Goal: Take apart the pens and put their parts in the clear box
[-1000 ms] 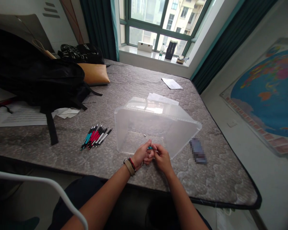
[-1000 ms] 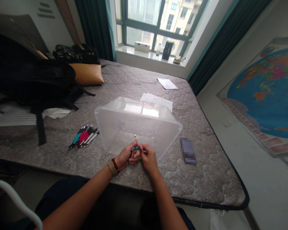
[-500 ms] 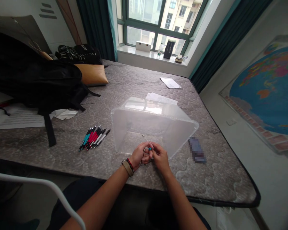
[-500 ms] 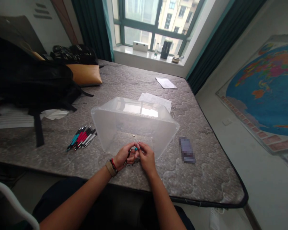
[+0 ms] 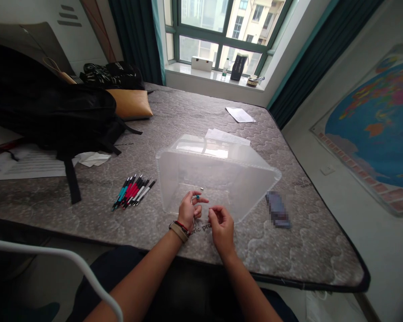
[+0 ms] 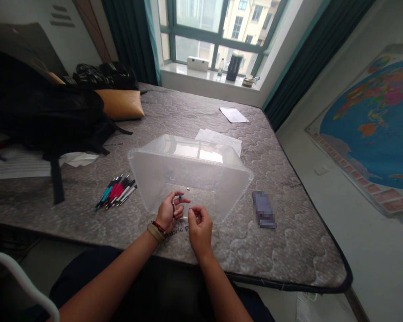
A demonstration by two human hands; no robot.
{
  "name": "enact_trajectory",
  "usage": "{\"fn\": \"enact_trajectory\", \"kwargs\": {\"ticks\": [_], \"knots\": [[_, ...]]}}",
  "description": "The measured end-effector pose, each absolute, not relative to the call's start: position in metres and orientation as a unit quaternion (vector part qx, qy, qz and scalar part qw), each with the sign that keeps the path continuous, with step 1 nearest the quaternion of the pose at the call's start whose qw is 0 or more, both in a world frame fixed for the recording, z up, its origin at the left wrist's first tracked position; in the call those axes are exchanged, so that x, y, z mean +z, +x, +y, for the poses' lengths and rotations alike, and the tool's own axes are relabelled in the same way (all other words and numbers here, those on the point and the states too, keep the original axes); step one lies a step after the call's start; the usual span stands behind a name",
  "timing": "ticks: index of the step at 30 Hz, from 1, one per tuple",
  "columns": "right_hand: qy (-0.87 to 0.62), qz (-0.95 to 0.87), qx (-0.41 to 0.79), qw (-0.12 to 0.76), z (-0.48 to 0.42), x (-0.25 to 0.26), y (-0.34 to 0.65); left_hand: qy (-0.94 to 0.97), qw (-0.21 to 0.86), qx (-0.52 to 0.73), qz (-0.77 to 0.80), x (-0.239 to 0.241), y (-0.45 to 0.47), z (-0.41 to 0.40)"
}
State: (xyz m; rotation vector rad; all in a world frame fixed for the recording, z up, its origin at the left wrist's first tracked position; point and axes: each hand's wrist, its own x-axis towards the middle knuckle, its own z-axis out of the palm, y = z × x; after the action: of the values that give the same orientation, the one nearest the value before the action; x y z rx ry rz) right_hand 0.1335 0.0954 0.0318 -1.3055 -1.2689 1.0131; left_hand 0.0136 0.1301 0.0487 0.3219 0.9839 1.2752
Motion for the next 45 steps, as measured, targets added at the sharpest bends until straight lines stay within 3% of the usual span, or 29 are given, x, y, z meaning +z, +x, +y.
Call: {"fn": "enact_trajectory", "kwargs": {"ticks": [11, 21, 34, 45], "knots": [[-0.539, -0.618, 0.437, 0.37, 0.1, 0.037, 0.121, 0.139, 0.672, 0.562, 0.462, 0.045, 0.03, 0.123], [-0.531, -0.515, 0.512, 0.437, 0.107, 0.02, 0.119, 0.158, 0.657, 0.588, 0.444, 0.041, 0.039, 0.121], [-0.493, -0.485, 0.507, 0.515, 0.108, 0.029, 0.125, 0.124, 0.685, 0.6, 0.394, 0.047, 0.016, 0.129], [-0.477, -0.457, 0.573, 0.485, 0.101, 0.03, 0.125, 0.141, 0.684, 0.599, 0.392, 0.048, 0.017, 0.13]]}}
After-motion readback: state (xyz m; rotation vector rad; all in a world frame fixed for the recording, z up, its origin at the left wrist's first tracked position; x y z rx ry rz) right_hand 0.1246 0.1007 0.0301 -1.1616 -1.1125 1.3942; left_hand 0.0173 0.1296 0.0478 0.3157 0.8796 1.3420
